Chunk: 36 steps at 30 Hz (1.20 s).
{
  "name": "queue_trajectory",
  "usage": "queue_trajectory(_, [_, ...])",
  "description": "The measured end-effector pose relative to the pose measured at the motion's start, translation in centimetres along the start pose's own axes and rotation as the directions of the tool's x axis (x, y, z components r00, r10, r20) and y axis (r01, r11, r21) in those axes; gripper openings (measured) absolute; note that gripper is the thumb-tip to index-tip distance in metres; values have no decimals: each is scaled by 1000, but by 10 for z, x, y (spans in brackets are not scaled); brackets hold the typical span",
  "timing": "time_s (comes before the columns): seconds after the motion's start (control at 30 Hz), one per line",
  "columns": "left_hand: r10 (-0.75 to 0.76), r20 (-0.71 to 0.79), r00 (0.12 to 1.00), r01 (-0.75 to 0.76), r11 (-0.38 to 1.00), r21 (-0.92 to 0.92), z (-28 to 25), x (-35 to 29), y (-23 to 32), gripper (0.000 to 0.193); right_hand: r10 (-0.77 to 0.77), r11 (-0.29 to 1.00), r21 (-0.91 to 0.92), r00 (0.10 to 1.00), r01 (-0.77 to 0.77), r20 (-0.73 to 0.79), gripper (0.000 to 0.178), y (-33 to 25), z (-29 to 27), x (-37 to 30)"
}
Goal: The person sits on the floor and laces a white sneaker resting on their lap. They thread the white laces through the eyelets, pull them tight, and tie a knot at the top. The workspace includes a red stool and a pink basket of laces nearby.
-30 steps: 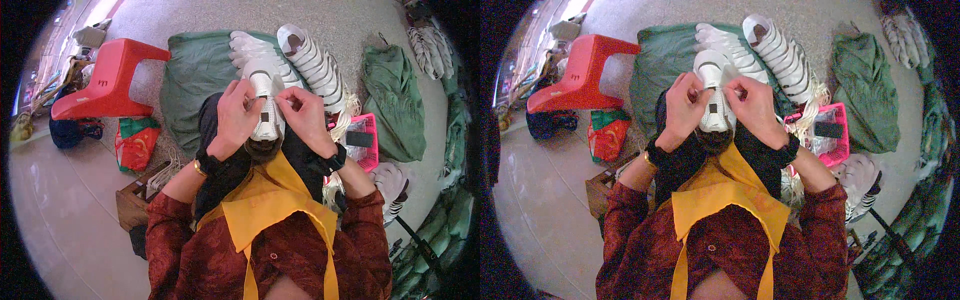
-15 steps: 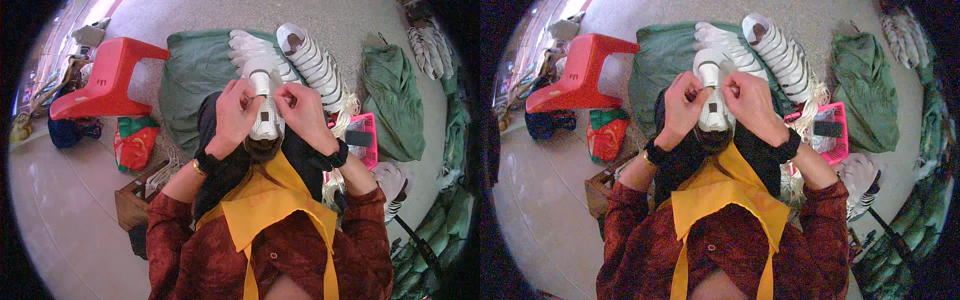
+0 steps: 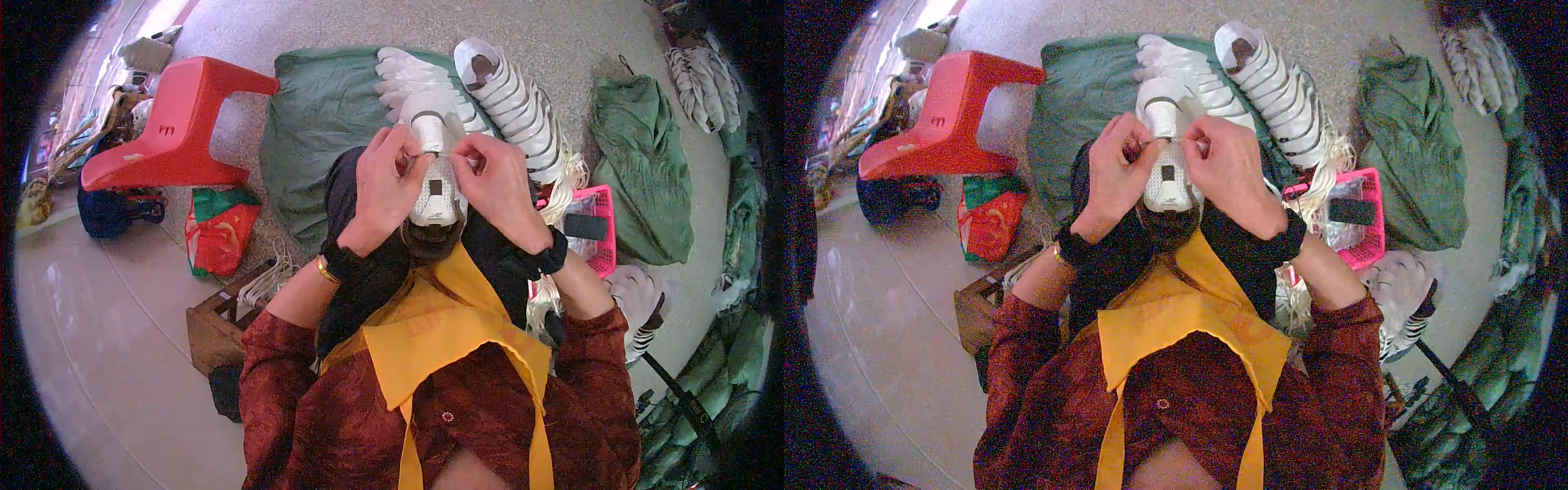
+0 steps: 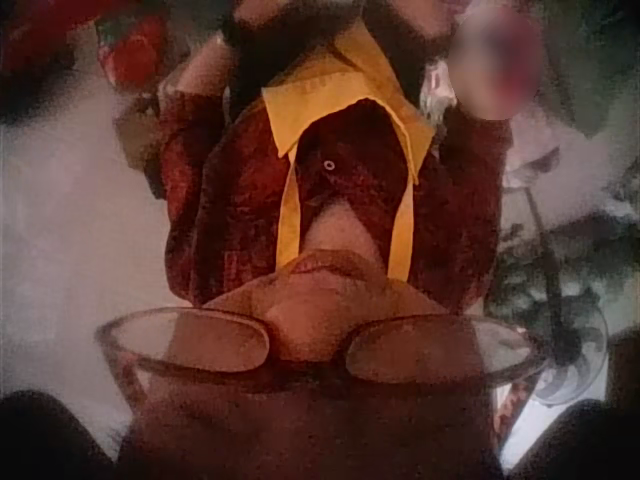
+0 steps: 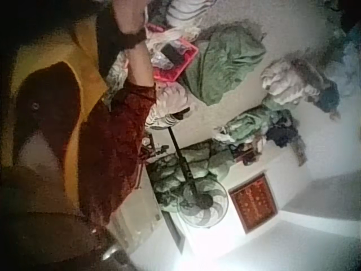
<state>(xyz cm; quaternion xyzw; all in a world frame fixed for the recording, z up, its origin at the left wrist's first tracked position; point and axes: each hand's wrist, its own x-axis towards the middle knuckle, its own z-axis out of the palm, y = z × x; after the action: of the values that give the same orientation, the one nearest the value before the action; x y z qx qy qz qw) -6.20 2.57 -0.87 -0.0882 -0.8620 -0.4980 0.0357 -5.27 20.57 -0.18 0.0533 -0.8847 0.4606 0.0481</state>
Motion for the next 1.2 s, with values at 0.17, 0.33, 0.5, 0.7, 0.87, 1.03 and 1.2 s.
queue_trajectory(0.17, [9,9,1000,-8,999,-35,-2,0,1,24,94,984,140,991,-107,97,11,11,1,3])
queue_trajectory(0.33, [-1,12,1000,2,998,-55,-1,-1,0,22,94,963,244,990,-118,108,10,17,13,6])
queue_trajectory(0.5, [12,32,999,-10,998,-59,-5,-2,-3,20,-32,989,143,998,25,46,9,4,1,1])
queue_trajectory(0.7, [40,64,997,-34,995,-91,-9,-5,-6,18,-100,995,3,994,99,48,7,-1,2,2])
queue_trajectory(0.87, [47,44,998,-42,994,-105,-9,-6,-4,20,-163,987,11,978,163,127,9,-6,4,7])
queue_trajectory(1.03, [88,71,994,-81,993,-91,-7,-4,-5,20,-184,982,-9,976,186,112,11,-4,6,9])
queue_trajectory(1.2, [158,75,985,-152,985,-83,-7,-1,-7,17,-145,989,30,977,142,157,15,-4,0,12])
